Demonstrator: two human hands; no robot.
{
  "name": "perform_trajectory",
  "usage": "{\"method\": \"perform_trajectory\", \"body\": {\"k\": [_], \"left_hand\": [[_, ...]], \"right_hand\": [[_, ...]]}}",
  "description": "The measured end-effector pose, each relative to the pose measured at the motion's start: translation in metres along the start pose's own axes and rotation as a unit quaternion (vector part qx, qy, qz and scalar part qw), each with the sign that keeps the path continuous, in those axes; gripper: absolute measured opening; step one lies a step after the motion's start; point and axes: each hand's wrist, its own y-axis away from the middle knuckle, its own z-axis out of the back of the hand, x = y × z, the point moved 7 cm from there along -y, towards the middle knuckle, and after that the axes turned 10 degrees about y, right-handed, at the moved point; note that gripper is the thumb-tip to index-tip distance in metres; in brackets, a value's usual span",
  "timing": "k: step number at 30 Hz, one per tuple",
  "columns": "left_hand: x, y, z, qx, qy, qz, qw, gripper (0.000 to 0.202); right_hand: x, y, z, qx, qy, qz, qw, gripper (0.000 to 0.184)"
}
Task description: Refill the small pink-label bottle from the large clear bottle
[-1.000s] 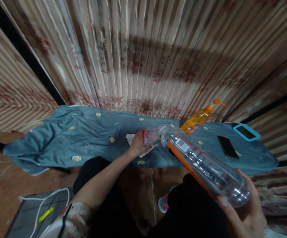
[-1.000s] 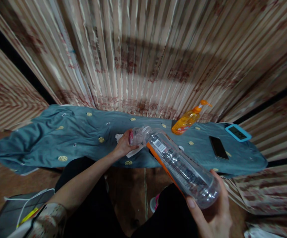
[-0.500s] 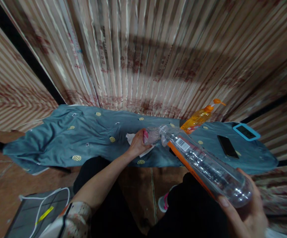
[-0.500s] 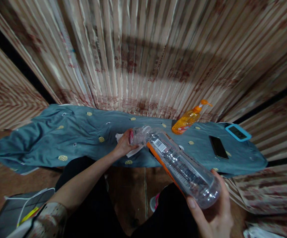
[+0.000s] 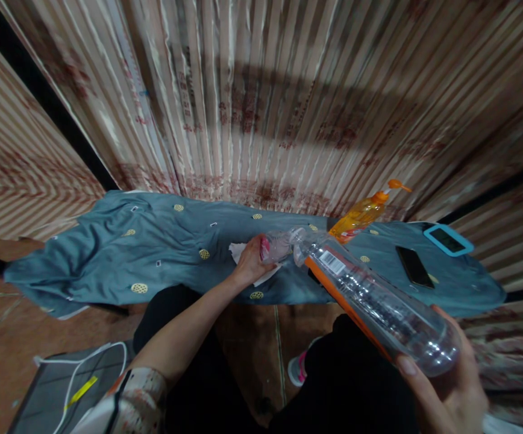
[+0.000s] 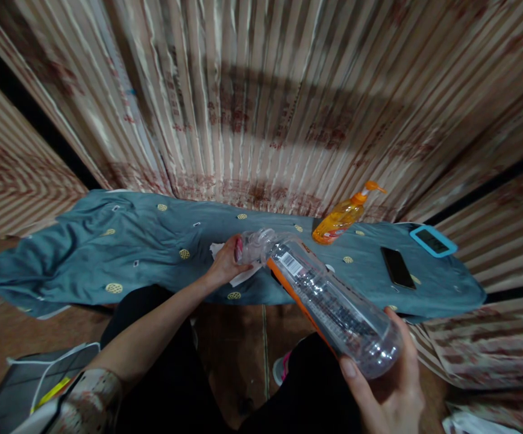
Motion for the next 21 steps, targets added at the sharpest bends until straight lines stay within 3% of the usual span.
{"method": "perform_trajectory", "body": {"k": [6, 21], "left_hand": [[-0.002, 0.000, 0.000, 0.003, 0.011, 0.000, 1.000, 0.087], [-0.004, 0.000, 0.000, 0.013, 0.017, 0.011, 1.000, 0.086]], "right_hand": [[-0.003, 0.000, -0.001, 0.010, 0.027, 0.042, 0.999, 0.107], [0.007, -0.002, 0.003, 0.004, 0.011, 0.036, 0.999, 0.105]]}}
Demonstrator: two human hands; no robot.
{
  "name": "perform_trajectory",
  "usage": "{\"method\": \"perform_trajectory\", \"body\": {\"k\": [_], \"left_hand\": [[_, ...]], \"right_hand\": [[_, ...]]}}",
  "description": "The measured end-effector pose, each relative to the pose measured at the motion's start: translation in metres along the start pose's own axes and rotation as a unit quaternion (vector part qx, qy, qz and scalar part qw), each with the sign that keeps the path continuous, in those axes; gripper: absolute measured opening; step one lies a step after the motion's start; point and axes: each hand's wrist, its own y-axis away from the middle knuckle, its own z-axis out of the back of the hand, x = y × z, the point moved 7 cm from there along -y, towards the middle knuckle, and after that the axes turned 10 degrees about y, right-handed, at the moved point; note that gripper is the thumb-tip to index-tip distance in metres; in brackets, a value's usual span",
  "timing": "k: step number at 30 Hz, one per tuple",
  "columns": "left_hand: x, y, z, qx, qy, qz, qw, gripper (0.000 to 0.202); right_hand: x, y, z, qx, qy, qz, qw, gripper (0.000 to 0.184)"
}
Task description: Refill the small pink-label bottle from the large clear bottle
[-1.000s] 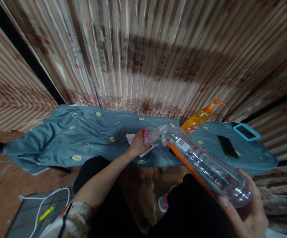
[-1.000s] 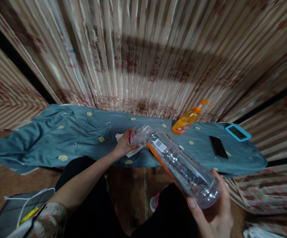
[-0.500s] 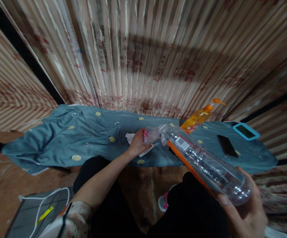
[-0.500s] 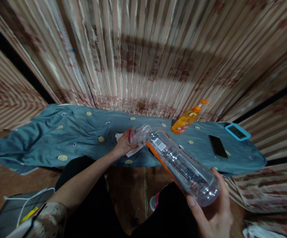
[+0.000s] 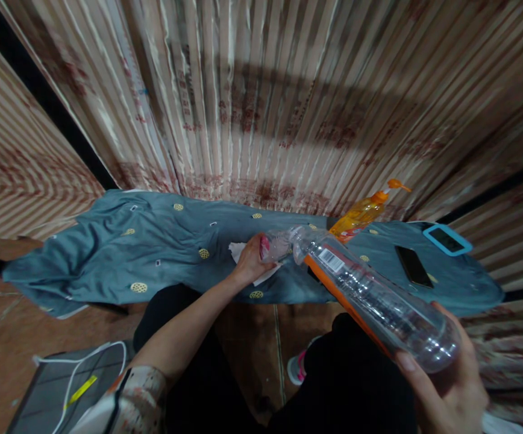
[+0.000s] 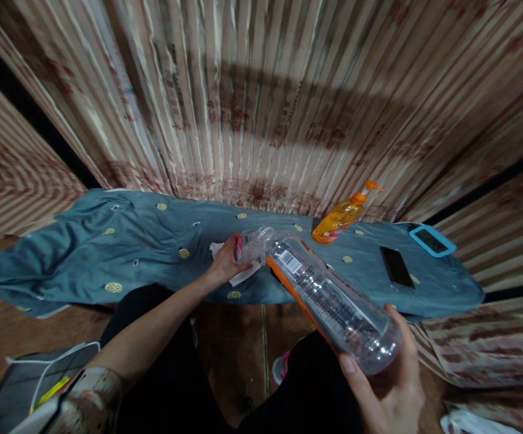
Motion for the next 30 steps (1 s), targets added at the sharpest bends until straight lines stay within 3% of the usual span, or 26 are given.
{"method": "perform_trajectory", "body": {"k": [11, 20, 30], "left_hand": [[-0.002, 0.000, 0.000, -0.002, -0.004, -0.011, 1.000, 0.085], [-0.003, 0.001, 0.000, -0.006, -0.012, 0.002, 1.000, 0.084], [-0.003, 0.000, 0.000, -0.002, -0.009, -0.013, 1.000, 0.083]], "right_hand": [[-0.011, 0.005, -0.004, 0.025, 0.020, 0.009, 0.999, 0.102], [0.001, 0.004, -0.002, 0.002, 0.013, 0.014, 1.000, 0.101], [-0.006, 0.007, -0.004, 0.012, 0.022, 0.016, 1.000, 0.105]]}}
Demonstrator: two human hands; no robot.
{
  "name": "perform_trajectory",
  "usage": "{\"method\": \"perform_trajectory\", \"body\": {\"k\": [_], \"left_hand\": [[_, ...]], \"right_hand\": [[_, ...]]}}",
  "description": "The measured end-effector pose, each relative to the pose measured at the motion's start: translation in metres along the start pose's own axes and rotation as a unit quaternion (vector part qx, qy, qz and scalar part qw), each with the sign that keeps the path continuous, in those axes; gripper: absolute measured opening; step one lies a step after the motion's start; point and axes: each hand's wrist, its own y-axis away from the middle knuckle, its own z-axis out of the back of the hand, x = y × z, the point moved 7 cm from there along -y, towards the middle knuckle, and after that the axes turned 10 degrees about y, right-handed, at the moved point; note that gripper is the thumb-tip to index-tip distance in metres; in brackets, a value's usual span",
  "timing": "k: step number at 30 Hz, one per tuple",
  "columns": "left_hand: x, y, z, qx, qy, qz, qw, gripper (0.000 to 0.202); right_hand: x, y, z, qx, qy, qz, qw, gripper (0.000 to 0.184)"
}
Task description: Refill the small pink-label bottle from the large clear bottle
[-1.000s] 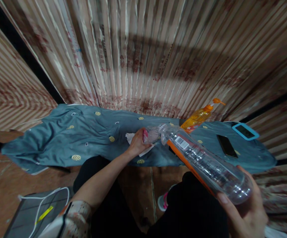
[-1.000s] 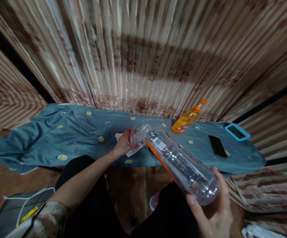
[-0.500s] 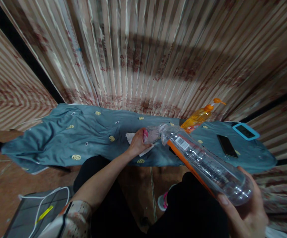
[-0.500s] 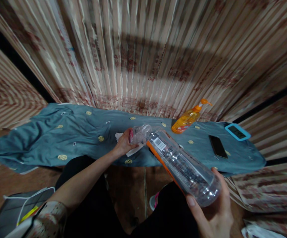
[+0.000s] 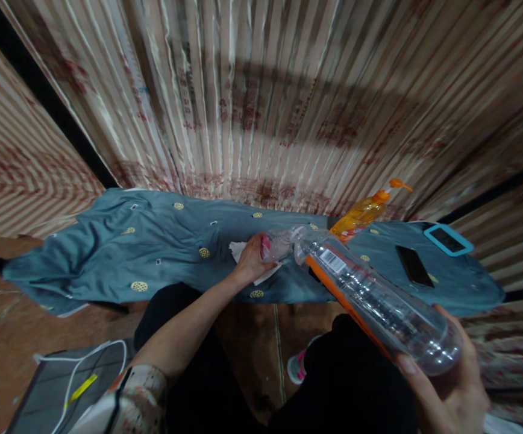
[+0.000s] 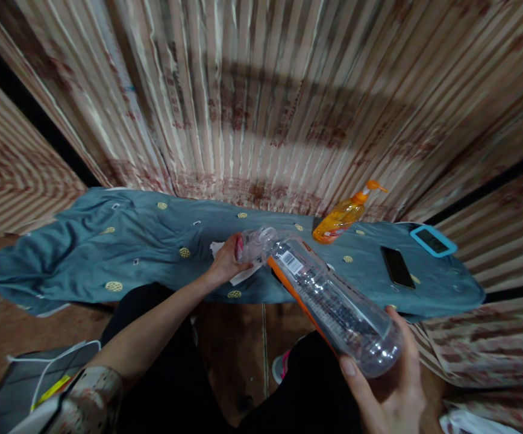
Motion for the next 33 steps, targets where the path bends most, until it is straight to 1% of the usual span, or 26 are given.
{"method": "perform_trajectory", "body": {"k": [5, 9, 13, 17, 20, 22, 24, 29, 31, 33], "left_hand": [[0.002, 0.000, 0.000, -0.007, 0.005, -0.010, 1.000, 0.084], [0.004, -0.001, 0.000, -0.014, 0.005, -0.010, 1.000, 0.085], [0.003, -0.001, 0.000, -0.010, 0.000, -0.001, 1.000, 0.084], [0.004, -0.001, 0.001, -0.017, -0.007, 0.004, 1.000, 0.084], [0.005, -0.001, 0.000, -0.020, -0.001, -0.007, 1.000, 0.087], [0.006, -0.002, 0.001, -0.020, 0.005, -0.011, 1.000, 0.088], [0.006, -0.001, 0.001, -0.017, 0.010, -0.010, 1.000, 0.087], [0.004, -0.001, 0.003, -0.021, 0.010, -0.001, 1.000, 0.082], [0.004, -0.001, 0.003, -0.019, 0.010, -0.004, 1.000, 0.083], [0.003, -0.001, 0.003, -0.017, 0.010, -0.005, 1.000, 0.084]], "right_hand": [[0.005, -0.002, 0.003, -0.014, -0.016, -0.013, 1.000, 0.106], [0.001, -0.002, 0.002, -0.008, -0.034, -0.024, 0.999, 0.109], [-0.002, -0.001, 0.000, 0.002, -0.031, -0.016, 0.999, 0.106], [0.013, 0.001, 0.001, 0.003, 0.002, 0.001, 1.000, 0.102], [0.028, 0.004, 0.000, 0.012, 0.010, -0.010, 1.000, 0.099], [0.032, 0.005, 0.000, 0.014, 0.004, -0.011, 1.000, 0.097], [0.027, 0.004, 0.000, 0.015, 0.002, -0.008, 1.000, 0.097], [0.003, -0.002, 0.003, 0.000, -0.012, 0.011, 1.000, 0.100], [0.001, -0.003, 0.003, -0.008, -0.019, 0.005, 1.000, 0.101], [0.004, -0.002, 0.003, -0.016, -0.023, -0.003, 1.000, 0.102]]}}
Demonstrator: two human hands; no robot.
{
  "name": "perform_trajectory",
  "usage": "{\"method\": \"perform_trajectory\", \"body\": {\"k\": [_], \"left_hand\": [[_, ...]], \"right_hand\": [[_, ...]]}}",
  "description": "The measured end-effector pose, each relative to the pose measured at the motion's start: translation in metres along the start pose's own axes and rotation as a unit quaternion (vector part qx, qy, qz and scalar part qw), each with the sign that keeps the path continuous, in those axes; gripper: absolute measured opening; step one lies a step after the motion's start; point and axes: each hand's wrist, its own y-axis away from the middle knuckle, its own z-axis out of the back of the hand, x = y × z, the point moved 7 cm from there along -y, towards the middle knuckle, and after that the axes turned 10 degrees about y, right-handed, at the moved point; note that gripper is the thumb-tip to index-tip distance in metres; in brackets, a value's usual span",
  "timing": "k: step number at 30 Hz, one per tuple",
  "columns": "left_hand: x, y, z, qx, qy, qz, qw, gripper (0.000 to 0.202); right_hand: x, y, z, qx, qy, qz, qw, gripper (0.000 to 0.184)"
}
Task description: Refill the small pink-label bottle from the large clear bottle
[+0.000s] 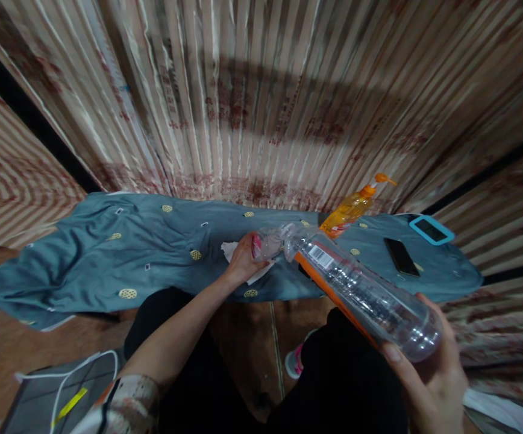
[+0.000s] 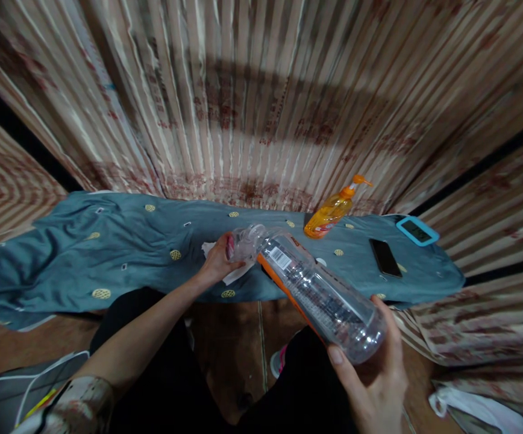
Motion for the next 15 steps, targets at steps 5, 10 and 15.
{"method": "perform_trajectory", "body": {"k": [5, 10, 15], "left_hand": [[-0.0002, -0.0002, 0.0002, 0.005, -0.009, 0.014, 1.000, 0.084], [0.0003, 0.0003, -0.0001, 0.003, -0.010, 0.016, 1.000, 0.084], [0.0030, -0.0003, -0.0012, -0.007, -0.021, 0.002, 1.000, 0.087]], "right_hand": [[0.0084, 0.0014, -0.0025, 0.001, 0.008, 0.007, 1.000, 0.099], [0.0082, 0.0001, -0.0020, -0.002, 0.026, 0.008, 1.000, 0.100], [0.0062, 0.0012, -0.0045, 0.002, 0.006, -0.013, 1.000, 0.102]]}}
